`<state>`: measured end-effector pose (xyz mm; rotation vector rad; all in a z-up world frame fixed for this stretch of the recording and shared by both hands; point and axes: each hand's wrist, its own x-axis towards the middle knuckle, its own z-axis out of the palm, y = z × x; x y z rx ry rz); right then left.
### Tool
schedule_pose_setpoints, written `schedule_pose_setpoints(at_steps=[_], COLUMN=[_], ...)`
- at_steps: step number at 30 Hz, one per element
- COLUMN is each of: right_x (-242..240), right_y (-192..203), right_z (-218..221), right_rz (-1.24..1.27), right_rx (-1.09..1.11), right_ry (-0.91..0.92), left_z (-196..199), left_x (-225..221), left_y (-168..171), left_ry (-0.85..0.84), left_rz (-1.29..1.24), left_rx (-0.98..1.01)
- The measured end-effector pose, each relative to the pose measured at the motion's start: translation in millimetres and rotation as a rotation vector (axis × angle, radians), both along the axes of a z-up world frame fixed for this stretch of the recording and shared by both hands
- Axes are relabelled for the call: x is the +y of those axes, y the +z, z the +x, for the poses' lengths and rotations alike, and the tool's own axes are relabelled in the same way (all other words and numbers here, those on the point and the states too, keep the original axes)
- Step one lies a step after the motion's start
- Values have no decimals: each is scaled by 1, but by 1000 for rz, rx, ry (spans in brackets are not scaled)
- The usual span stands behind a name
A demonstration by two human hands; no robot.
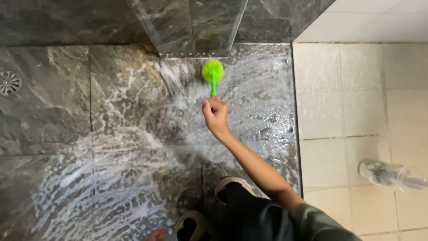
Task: Scrubbing a tiled bathroom floor with a long-handled brush and soapy water.
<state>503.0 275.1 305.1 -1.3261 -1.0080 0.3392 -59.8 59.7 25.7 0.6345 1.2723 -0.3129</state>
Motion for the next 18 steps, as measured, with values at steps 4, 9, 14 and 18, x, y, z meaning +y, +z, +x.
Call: schedule_pose_setpoints(at_steps=[4, 9, 14, 18], right_x=[-5, -10, -2, -21], right_y=[7, 5, 10, 1], right_z=[13, 14, 32, 24], right_rz=[114, 4, 41, -1], right_rx=[-7, 36, -128, -10], right_ry=[117, 6, -5, -29], left_z=[-11, -6, -10, -8], left_x=[-19, -17, -31, -36], left_y=[11, 7, 10, -1], left_ry=[11, 9, 17, 69], left_rz=[-18, -16, -29, 53], left_rx=[8, -7, -12, 40])
